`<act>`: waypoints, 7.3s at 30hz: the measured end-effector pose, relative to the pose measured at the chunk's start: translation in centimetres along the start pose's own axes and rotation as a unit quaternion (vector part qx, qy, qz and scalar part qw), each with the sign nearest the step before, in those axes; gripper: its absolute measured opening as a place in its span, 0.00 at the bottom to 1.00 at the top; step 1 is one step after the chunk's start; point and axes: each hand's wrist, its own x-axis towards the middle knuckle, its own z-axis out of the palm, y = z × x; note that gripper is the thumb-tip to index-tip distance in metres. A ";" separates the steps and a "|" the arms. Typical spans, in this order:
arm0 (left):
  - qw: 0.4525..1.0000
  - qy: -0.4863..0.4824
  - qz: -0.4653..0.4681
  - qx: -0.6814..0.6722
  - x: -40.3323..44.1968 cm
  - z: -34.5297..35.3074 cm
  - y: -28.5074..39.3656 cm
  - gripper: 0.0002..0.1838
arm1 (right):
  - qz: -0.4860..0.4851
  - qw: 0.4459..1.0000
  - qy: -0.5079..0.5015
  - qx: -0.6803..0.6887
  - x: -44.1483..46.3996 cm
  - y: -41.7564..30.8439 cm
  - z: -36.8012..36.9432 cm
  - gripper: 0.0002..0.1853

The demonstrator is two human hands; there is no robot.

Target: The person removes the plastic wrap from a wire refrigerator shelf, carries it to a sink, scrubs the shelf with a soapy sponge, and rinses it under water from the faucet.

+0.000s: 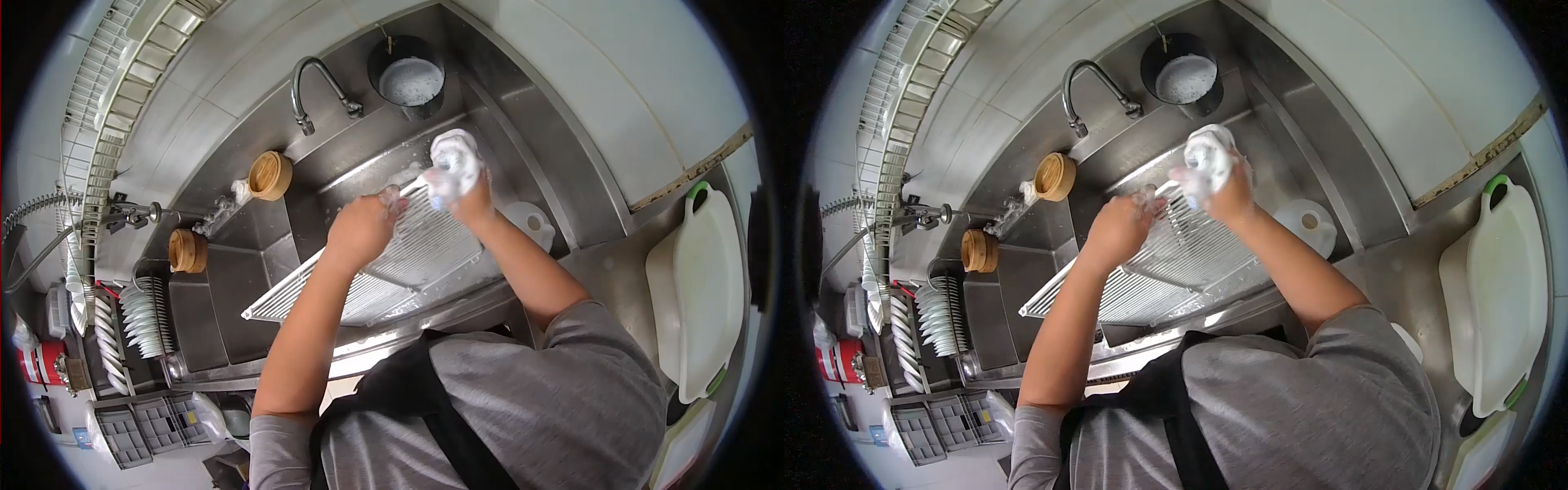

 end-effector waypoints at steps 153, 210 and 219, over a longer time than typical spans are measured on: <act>0.939 0.083 -0.334 0.013 -20.4 0.7 -6.2 0.29 | -0.069 0.582 -0.770 -0.252 4.5 -6.9 16.6 0.21; 0.936 0.052 -0.244 -0.248 -10.1 -2.0 -14.4 0.11 | 0.351 0.895 -0.270 0.056 -19.3 4.2 15.6 0.16; 0.966 0.026 -0.159 -0.205 -9.9 -1.5 -13.2 0.12 | 0.476 0.844 0.198 0.149 -7.1 21.3 9.0 0.22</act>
